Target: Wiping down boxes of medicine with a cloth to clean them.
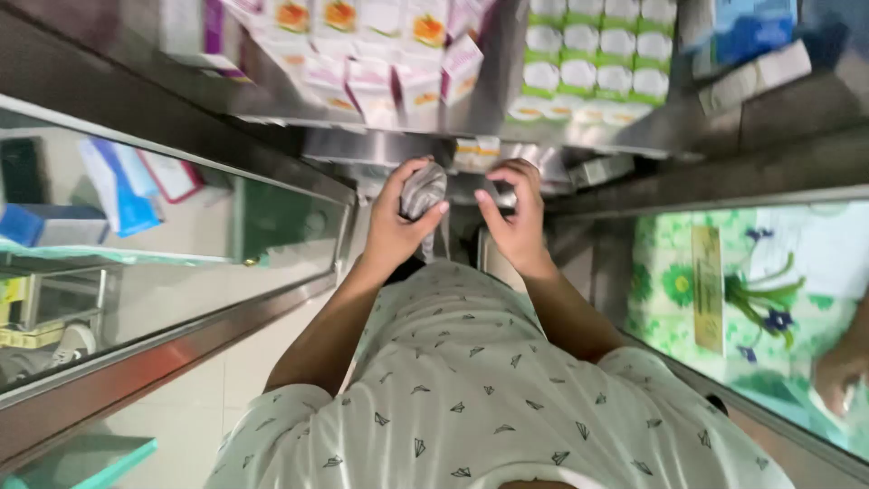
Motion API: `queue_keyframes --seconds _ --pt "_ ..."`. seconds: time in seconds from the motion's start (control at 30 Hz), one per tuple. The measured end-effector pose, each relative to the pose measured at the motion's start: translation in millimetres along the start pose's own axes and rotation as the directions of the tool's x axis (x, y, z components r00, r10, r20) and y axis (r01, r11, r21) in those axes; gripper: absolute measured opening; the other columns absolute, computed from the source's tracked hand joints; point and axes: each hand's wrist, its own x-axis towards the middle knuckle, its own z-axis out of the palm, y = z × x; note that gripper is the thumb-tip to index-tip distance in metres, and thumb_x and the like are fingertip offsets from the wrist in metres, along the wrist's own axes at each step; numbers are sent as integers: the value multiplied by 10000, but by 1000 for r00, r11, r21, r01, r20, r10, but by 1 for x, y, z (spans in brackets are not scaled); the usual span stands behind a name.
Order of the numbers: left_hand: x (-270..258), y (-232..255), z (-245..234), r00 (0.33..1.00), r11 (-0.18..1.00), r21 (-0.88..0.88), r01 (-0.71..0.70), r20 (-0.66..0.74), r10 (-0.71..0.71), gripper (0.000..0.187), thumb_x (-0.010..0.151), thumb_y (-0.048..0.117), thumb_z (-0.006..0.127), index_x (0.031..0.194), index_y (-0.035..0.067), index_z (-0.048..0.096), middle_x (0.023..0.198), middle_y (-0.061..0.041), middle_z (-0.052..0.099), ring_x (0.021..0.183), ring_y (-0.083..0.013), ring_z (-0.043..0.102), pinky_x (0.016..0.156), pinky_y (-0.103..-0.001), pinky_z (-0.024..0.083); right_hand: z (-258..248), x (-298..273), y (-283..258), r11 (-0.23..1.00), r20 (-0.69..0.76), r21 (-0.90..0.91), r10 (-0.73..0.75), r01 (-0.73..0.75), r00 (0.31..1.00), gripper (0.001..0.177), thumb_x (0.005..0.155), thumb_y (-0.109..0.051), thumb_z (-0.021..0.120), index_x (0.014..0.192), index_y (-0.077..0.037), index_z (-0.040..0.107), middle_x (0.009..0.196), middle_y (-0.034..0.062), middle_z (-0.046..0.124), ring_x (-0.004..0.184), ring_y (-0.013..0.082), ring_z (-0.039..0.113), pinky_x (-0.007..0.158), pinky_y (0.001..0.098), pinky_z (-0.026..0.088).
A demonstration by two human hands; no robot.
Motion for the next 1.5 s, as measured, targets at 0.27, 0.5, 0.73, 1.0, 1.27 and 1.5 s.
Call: queue_keyframes --seconds 0.27,0.5,0.73,1.0,1.27,1.5 --pt "72 69 -54 964 965 -27 -261 -64 259 600 788 178 865 1337 112 631 1266 -174 687 1224 -318 632 1056 -460 478 30 107 -77 920 -120 -37 -391 390 912 189 975 -146 689 1097 -8 646 1057 148 636 1079 414 590 1005 551 430" --pt "132 209 -113 760 755 91 -650 48 648 612 778 248 853 1316 60 628 1250 -157 712 1178 -356 672 1014 -453 517 22 231 -163 696 -99 -319 -700 644 707 226 936 -255 721 1077 -81 693 1045 87 681 1063 382 594 1015 553 438" --pt "208 302 -139 805 771 245 -587 83 587 611 911 346 745 1422 122 496 1338 -216 638 1208 -487 612 1031 -617 470 42 350 -228 536 123 -719 -527 441 841 641 853 -244 838 1332 82 564 1376 317 440 1213 518 460 868 667 528" --pt "253 242 -136 910 914 -91 -395 -175 376 522 936 386 758 1335 92 599 1144 -178 688 1085 -267 627 949 -442 521 50 376 -203 537 225 -784 -218 309 950 664 851 -266 827 1329 42 482 1521 274 367 1346 487 356 956 679 502" --pt "259 246 -154 908 903 -99 -418 -47 416 540 918 476 673 1323 145 538 1147 -39 673 1015 -165 671 877 -286 558 46 379 -191 688 272 -570 -359 450 893 606 766 29 856 1207 22 439 1164 266 581 1031 428 629 835 503 530" --pt "204 280 -158 657 658 46 -752 130 742 591 1059 506 604 1464 155 354 1347 -121 524 1203 -267 620 1002 -380 627 29 341 -236 797 -30 -159 -594 583 804 544 883 28 812 1293 26 455 1201 201 567 1090 309 581 909 386 506"
